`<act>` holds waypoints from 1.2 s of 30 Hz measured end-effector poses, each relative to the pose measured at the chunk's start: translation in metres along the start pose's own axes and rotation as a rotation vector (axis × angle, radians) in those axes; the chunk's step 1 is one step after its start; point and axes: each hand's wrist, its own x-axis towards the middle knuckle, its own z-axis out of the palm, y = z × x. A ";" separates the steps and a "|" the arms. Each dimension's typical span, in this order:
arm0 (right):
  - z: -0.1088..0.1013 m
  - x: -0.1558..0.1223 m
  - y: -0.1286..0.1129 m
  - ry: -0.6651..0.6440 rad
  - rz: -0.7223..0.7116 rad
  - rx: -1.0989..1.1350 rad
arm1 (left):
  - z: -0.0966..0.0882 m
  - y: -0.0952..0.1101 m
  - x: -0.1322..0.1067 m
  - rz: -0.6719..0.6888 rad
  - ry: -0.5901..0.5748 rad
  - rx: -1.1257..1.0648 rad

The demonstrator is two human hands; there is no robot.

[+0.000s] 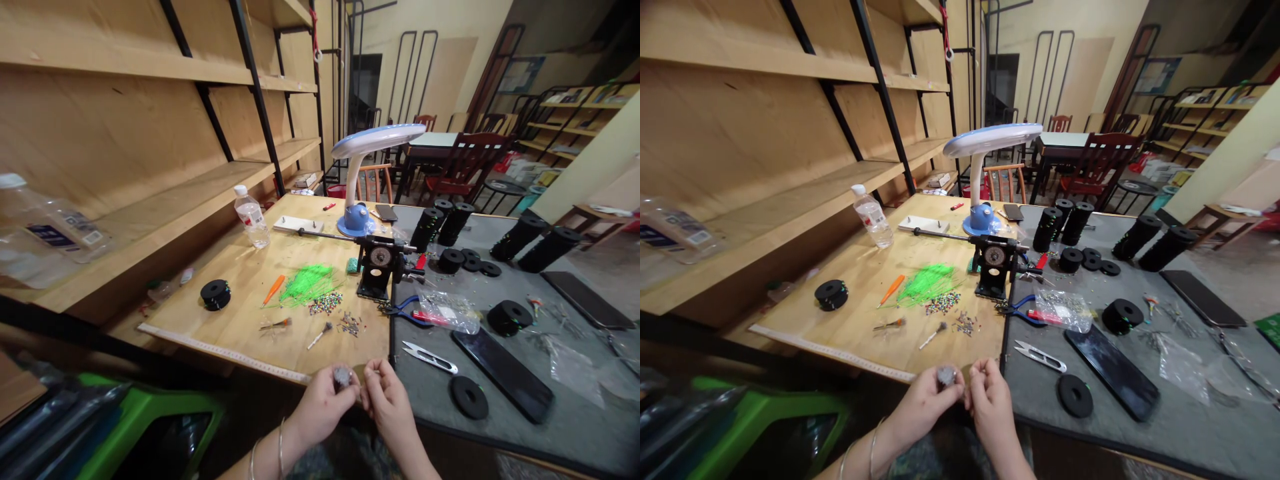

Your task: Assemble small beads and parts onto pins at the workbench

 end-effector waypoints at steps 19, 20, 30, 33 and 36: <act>-0.009 0.000 -0.040 -0.356 -0.341 -0.859 | -0.037 0.004 -0.013 -0.089 -0.045 -0.158; -0.009 0.000 -0.043 -0.368 -0.368 -0.861 | -0.039 0.004 -0.015 -0.146 -0.073 -0.256; -0.044 0.026 -0.045 -0.291 -0.541 -1.006 | -0.063 0.010 -0.026 -0.250 -0.124 -0.692; -0.051 0.031 -0.042 -0.293 -0.548 -1.031 | -0.070 0.011 -0.028 -0.231 -0.097 -0.694; -0.053 0.034 -0.039 -0.285 -0.580 -1.076 | -0.074 0.011 -0.027 -0.222 -0.071 -0.690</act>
